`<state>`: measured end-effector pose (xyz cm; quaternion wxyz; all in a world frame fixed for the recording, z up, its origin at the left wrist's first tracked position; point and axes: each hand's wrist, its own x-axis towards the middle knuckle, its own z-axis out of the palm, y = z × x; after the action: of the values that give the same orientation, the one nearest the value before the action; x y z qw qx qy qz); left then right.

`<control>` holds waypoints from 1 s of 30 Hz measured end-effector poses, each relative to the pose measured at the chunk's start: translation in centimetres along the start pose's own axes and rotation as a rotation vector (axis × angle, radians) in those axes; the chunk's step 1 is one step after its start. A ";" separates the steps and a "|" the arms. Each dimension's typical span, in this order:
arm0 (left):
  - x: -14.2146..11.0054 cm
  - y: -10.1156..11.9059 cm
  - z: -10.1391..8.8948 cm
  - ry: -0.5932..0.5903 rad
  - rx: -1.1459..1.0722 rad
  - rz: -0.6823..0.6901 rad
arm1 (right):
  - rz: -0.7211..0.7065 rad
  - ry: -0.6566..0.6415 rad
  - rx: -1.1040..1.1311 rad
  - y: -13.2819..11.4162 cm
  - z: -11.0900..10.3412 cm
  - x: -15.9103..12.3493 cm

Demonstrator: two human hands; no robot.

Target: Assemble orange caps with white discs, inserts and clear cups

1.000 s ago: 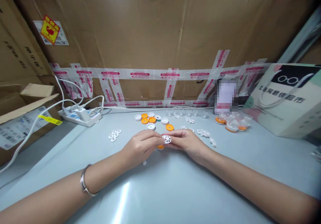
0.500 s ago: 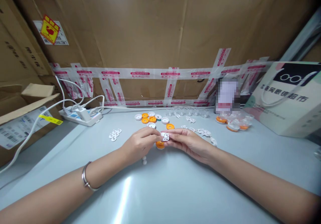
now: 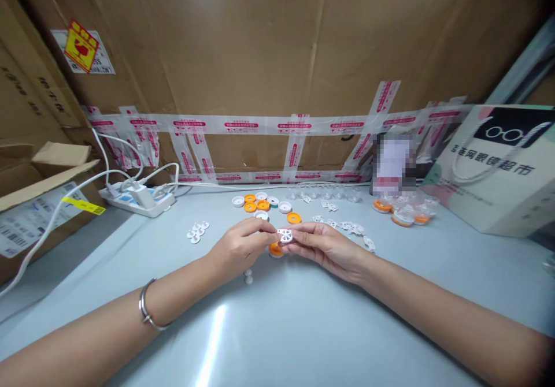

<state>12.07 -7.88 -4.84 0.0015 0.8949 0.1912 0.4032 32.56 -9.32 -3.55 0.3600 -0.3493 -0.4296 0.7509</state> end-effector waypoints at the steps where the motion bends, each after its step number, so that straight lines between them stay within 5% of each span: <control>1: 0.0 0.0 0.0 0.000 0.011 0.005 | 0.002 0.000 0.009 0.0 0.0 0.0; 17: -0.4 -0.2 -0.4 -0.138 0.191 0.121 | -0.019 0.030 -0.059 0.1 0.3 -0.1; 25: -0.1 -0.1 0.0 -0.048 0.241 0.175 | 0.025 0.071 0.002 0.1 0.6 -0.2; 28: 0.1 0.1 0.0 -0.004 0.078 0.105 | 0.055 0.043 0.004 0.0 0.9 -0.4; 30: 0.3 0.4 0.1 0.001 -0.131 -0.088 | 0.050 0.029 -0.029 0.0 0.9 -0.3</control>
<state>12.48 -8.14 -4.62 0.0774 0.8834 0.2036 0.4149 31.99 -9.94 -3.16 0.3425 -0.3759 -0.4262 0.7481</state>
